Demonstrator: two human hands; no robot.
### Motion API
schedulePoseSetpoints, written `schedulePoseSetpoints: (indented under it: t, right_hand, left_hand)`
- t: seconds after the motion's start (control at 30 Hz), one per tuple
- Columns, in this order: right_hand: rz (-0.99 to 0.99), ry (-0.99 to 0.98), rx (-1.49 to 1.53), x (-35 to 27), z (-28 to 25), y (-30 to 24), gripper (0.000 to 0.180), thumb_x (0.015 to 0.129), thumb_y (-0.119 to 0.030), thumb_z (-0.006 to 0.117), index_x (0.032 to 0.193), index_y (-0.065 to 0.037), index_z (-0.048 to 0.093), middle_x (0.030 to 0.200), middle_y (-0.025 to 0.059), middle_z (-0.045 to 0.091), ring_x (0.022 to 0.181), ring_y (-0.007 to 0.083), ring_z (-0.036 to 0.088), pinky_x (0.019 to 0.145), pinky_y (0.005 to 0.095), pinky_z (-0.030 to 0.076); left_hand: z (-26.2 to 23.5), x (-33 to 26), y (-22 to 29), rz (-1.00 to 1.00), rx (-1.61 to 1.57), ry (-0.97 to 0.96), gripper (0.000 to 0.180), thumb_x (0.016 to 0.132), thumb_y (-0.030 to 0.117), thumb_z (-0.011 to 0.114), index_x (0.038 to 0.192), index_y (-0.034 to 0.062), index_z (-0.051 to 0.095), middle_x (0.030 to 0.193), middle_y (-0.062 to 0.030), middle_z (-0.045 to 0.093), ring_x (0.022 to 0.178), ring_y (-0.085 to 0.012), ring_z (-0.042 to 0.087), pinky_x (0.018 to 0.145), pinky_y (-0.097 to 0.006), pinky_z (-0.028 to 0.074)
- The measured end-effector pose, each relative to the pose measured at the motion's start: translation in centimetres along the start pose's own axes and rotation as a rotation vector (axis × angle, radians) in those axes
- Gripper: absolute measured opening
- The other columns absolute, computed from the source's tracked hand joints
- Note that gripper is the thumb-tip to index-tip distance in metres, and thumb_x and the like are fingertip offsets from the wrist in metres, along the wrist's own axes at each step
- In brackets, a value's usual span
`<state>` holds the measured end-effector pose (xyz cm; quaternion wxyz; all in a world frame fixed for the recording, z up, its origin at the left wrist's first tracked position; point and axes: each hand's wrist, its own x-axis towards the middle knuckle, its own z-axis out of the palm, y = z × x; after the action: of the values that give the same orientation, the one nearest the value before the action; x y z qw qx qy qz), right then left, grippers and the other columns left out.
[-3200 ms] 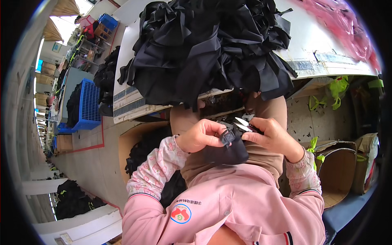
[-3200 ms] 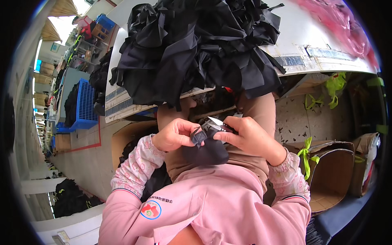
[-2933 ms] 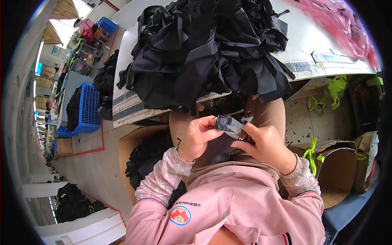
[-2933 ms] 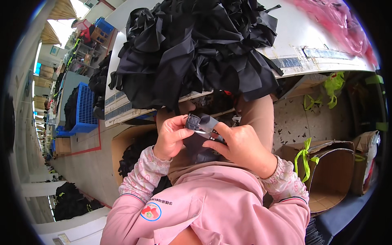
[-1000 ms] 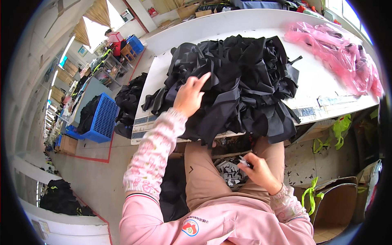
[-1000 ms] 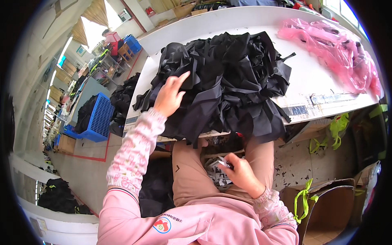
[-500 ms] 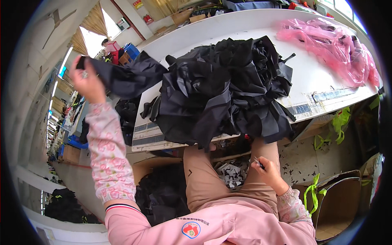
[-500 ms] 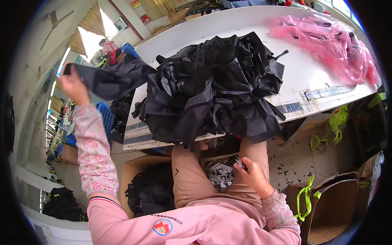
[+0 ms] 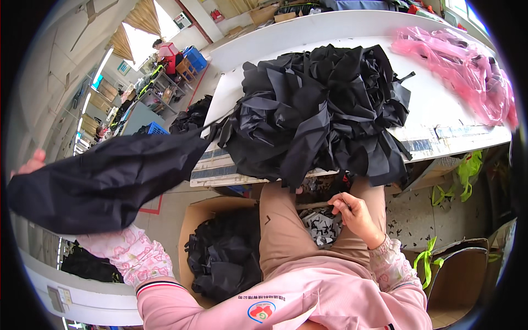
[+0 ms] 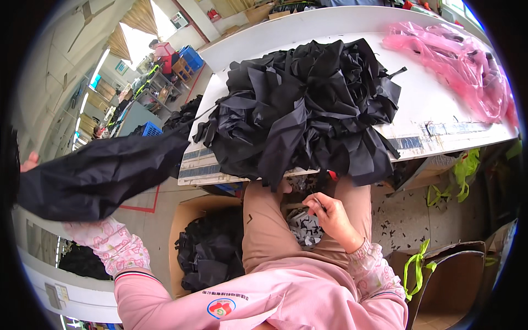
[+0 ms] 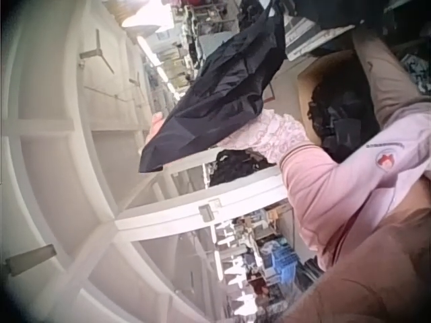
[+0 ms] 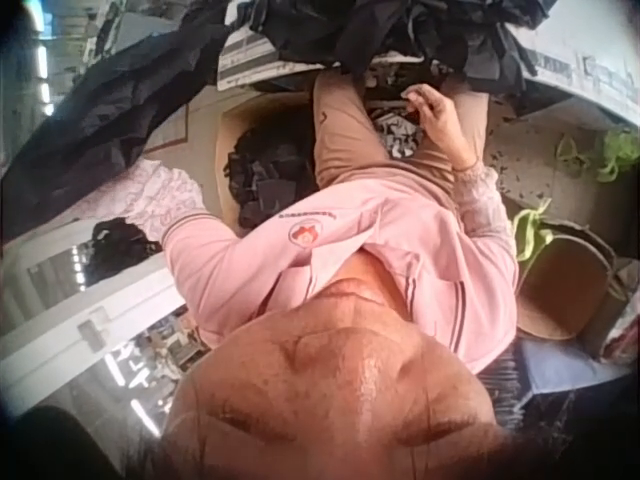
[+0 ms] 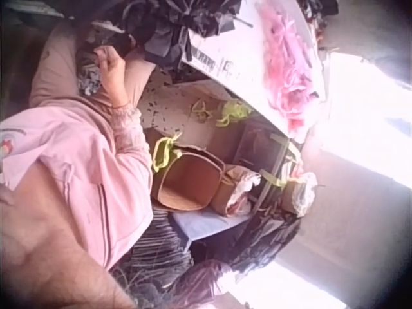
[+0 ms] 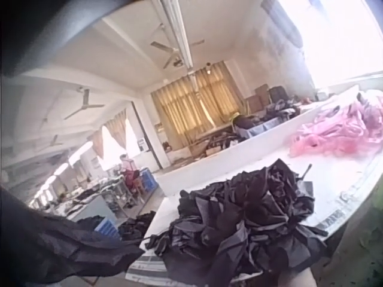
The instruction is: Trim excess threads and material from black fabric components using hand snips.
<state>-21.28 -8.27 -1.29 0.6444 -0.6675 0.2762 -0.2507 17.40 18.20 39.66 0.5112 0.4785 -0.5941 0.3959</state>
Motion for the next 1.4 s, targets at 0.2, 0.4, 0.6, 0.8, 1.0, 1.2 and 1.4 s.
schedulePoseSetpoints:
  t: [0.2,0.4,0.6,0.8,1.0,1.2,1.4]
  right_hand:
    - [0.002,-0.019,0.122,0.9,0.9,0.1,0.018,0.099,-0.016,0.052,0.107,-0.005,0.062,0.081,0.0023,0.067,0.049,0.0022,0.044,0.045,0.0198,0.039]
    - [-0.253,-0.053,0.233,1.4,2.3,-0.6,0.024,0.098,-0.015,0.055,0.119,-0.003,0.056,0.1,0.009,0.068,0.051,0.001,0.046,0.048,0.017,0.04]
    - [-0.423,-0.247,0.375,-0.9,4.0,-8.2,0.091,0.074,-0.016,0.083,0.146,-0.009,0.028,0.128,0.0094,0.059,0.058,-0.0006,0.039,0.051,0.017,0.035]
    - [-0.327,0.018,0.589,-1.7,5.2,-6.3,0.019,0.087,0.004,0.064,0.102,-0.004,0.057,0.09,-0.0046,0.059,0.077,0.0009,0.051,0.069,0.017,0.042]
    - [-0.376,0.269,0.672,-3.8,-3.4,-6.4,0.015,0.089,-0.001,0.061,0.103,0.002,0.058,0.081,0.0091,0.062,0.065,0.0125,0.058,0.054,0.0253,0.046]
    - [-0.873,-1.023,0.856,-1.7,-14.4,-8.7,0.017,0.092,-0.015,0.061,0.096,0.001,0.064,0.087,0.0254,0.067,0.051,0.028,0.057,0.046,0.0374,0.045]
    - [-0.629,-0.325,0.742,-3.0,-9.9,-4.4,0.039,0.096,-0.036,0.052,0.082,-0.001,0.059,0.064,0.0153,0.063,0.044,0.027,0.055,0.042,0.0389,0.046]
  left_hand:
    - [-1.5,-0.8,3.6,0.371,0.683,-0.324,0.023,0.097,0.023,0.042,0.089,0.003,0.051,0.089,-0.0091,0.054,0.075,-0.0197,0.055,0.083,-0.035,0.047]
    - [2.8,-5.8,7.6,-0.356,0.035,-0.59,0.02,0.093,0.021,0.052,0.083,0.0037,0.049,0.08,-0.0073,0.052,0.063,-0.0172,0.052,0.058,-0.032,0.044]
    - [22.1,-16.6,14.2,-0.039,-0.29,-0.678,0.038,0.075,0.009,0.073,0.11,0.0036,0.061,0.082,-0.0134,0.065,0.063,-0.0299,0.063,0.055,-0.037,0.048]
    - [27.1,-24.0,15.2,-0.442,-0.651,-0.651,0.029,0.081,-0.001,0.072,0.108,0.003,0.059,0.086,-0.0065,0.064,0.064,-0.0111,0.058,0.056,-0.023,0.045]
    - [26.8,-34.3,1.2,-0.422,0.238,-0.613,0.083,0.076,0.035,0.079,0.142,0.0122,0.034,0.137,-0.0215,0.036,0.113,-0.0392,0.049,0.095,-0.045,0.042]
    - [25.7,-40.6,-4.6,-0.714,0.236,-0.882,0.073,0.071,0.019,0.08,0.135,0.0129,0.044,0.127,-0.0208,0.052,0.111,-0.0413,0.054,0.089,-0.045,0.046]
    - [28.5,-31.4,-5.4,-0.697,0.033,-0.485,0.025,0.082,0.016,0.072,0.097,-0.0017,0.063,0.086,-0.0188,0.067,0.081,-0.033,0.066,0.074,-0.037,0.05]
